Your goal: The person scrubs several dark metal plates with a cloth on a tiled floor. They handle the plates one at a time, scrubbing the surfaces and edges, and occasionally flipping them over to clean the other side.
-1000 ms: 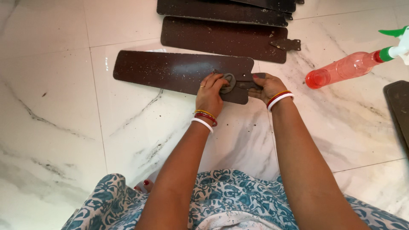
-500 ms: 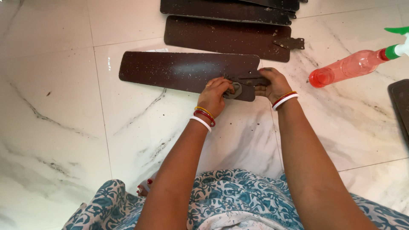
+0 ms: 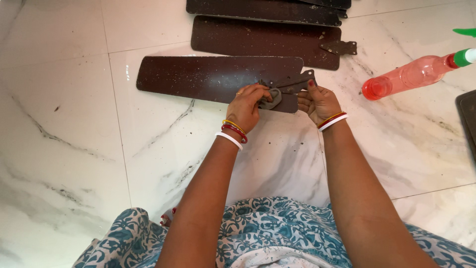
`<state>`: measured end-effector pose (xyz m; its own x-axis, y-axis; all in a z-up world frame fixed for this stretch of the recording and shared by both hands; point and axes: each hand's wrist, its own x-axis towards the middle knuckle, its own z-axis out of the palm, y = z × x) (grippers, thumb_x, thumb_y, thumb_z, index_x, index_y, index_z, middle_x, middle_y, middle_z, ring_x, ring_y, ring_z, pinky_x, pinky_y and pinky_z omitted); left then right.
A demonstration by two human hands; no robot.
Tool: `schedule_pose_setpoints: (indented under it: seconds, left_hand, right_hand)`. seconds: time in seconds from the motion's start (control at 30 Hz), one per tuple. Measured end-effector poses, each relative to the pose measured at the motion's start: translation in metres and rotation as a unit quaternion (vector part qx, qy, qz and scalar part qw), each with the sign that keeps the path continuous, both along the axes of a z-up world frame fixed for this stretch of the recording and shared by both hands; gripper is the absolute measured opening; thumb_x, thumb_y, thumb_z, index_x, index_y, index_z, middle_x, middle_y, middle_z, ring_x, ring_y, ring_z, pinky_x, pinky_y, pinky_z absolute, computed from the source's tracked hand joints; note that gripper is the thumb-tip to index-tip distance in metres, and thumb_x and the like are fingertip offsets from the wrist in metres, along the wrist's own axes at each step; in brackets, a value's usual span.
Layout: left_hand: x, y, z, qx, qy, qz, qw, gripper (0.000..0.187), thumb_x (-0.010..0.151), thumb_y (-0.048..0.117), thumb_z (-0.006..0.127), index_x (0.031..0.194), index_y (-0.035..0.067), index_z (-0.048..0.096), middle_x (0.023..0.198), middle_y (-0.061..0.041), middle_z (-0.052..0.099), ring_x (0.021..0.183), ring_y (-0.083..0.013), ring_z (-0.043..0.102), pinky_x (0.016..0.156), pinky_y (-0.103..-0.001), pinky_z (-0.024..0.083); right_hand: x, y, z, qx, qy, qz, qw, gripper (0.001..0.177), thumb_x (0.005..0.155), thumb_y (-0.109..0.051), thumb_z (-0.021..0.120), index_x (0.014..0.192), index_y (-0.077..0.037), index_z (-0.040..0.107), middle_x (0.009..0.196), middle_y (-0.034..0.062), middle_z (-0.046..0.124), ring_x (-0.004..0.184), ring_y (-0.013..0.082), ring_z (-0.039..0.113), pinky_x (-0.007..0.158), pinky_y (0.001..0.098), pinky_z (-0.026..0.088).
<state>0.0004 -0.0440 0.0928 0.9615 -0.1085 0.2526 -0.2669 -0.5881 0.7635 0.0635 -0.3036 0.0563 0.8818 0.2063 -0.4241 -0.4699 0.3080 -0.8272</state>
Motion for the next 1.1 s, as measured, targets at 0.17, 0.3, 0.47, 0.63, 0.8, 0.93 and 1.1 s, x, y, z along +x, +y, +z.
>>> schedule_pose_setpoints:
  seconds: [0.17, 0.3, 0.47, 0.63, 0.8, 0.93, 1.1]
  left_hand:
    - [0.0, -0.003, 0.001, 0.047, 0.018, 0.01, 0.999, 0.049, 0.077, -0.014, 0.059, 0.112, 0.018, 0.069, 0.127, 0.001, 0.064, 0.124, -0.0274, 0.057, 0.102, -0.038, 0.052]
    - [-0.005, -0.026, -0.008, 0.073, -0.053, 0.064, 0.994, 0.052, 0.077, -0.01, 0.061, 0.119, 0.02, 0.069, 0.131, -0.002, 0.061, 0.126, -0.0292, 0.056, 0.107, -0.043, 0.05]
    - [-0.009, -0.072, -0.015, 0.081, -0.119, 0.037, 0.989, 0.049, 0.084, -0.001, 0.063, 0.127, 0.022, 0.068, 0.133, -0.004, 0.06, 0.126, -0.0338, 0.054, 0.107, -0.051, 0.045]
    - [-0.01, -0.072, -0.017, 0.112, -0.157, 0.004, 0.981, 0.049, 0.084, 0.001, 0.063, 0.13, 0.018, 0.066, 0.136, -0.008, 0.057, 0.125, -0.0357, 0.053, 0.107, -0.051, 0.046]
    - [-0.006, -0.081, -0.011, 0.069, -0.15, 0.018, 0.986, 0.043, 0.087, 0.006, 0.066, 0.128, 0.018, 0.066, 0.136, -0.009, 0.056, 0.124, -0.0364, 0.053, 0.106, -0.05, 0.049]
    - [-0.005, -0.079, -0.01, 0.075, -0.144, -0.009, 0.987, 0.042, 0.085, 0.005, 0.067, 0.125, 0.017, 0.069, 0.134, -0.009, 0.059, 0.122, -0.0361, 0.055, 0.102, -0.049, 0.05]
    - [-0.001, -0.025, -0.024, 0.112, -0.109, 0.029, 0.987, 0.05, 0.076, -0.005, 0.063, 0.113, 0.027, 0.076, 0.124, -0.005, 0.067, 0.119, -0.0313, 0.06, 0.099, -0.046, 0.05]
  right_hand:
    - [0.003, 0.005, -0.025, -0.075, 0.015, -0.057, 0.995, 0.045, 0.1, -0.04, 0.071, 0.106, 0.003, 0.067, 0.096, 0.0189, 0.073, 0.083, 0.0272, 0.071, 0.076, 0.0392, 0.06]
    - [0.008, 0.015, -0.042, -0.017, 0.005, -0.108, 0.994, 0.04, 0.107, -0.04, 0.068, 0.121, -0.003, 0.065, 0.101, 0.0127, 0.066, 0.087, 0.0239, 0.061, 0.077, 0.0418, 0.055]
    - [-0.001, 0.03, -0.021, 0.168, 0.009, -0.097, 0.981, 0.057, 0.105, -0.052, 0.043, 0.131, -0.003, 0.056, 0.123, 0.0144, 0.067, 0.112, 0.0291, 0.067, 0.101, 0.0459, 0.056]
    - [-0.011, 0.04, 0.001, 0.189, 0.019, -0.077, 0.979, 0.061, 0.104, -0.055, 0.034, 0.132, -0.005, 0.056, 0.125, 0.013, 0.066, 0.117, 0.0292, 0.064, 0.106, 0.0451, 0.052]
    - [-0.012, 0.044, -0.009, 0.199, 0.018, -0.094, 0.975, 0.059, 0.11, -0.055, 0.035, 0.126, -0.003, 0.058, 0.12, 0.0138, 0.066, 0.115, 0.0288, 0.062, 0.111, 0.0486, 0.049]
    - [-0.009, 0.045, -0.012, 0.17, 0.034, -0.104, 0.979, 0.056, 0.109, -0.054, 0.034, 0.127, -0.006, 0.057, 0.12, 0.0122, 0.066, 0.115, 0.0282, 0.063, 0.11, 0.0503, 0.047]
    - [-0.02, 0.054, 0.015, 0.129, 0.054, -0.128, 0.982, 0.057, 0.1, -0.054, 0.035, 0.131, -0.011, 0.057, 0.128, 0.0095, 0.067, 0.121, 0.0291, 0.063, 0.109, 0.0552, 0.047]
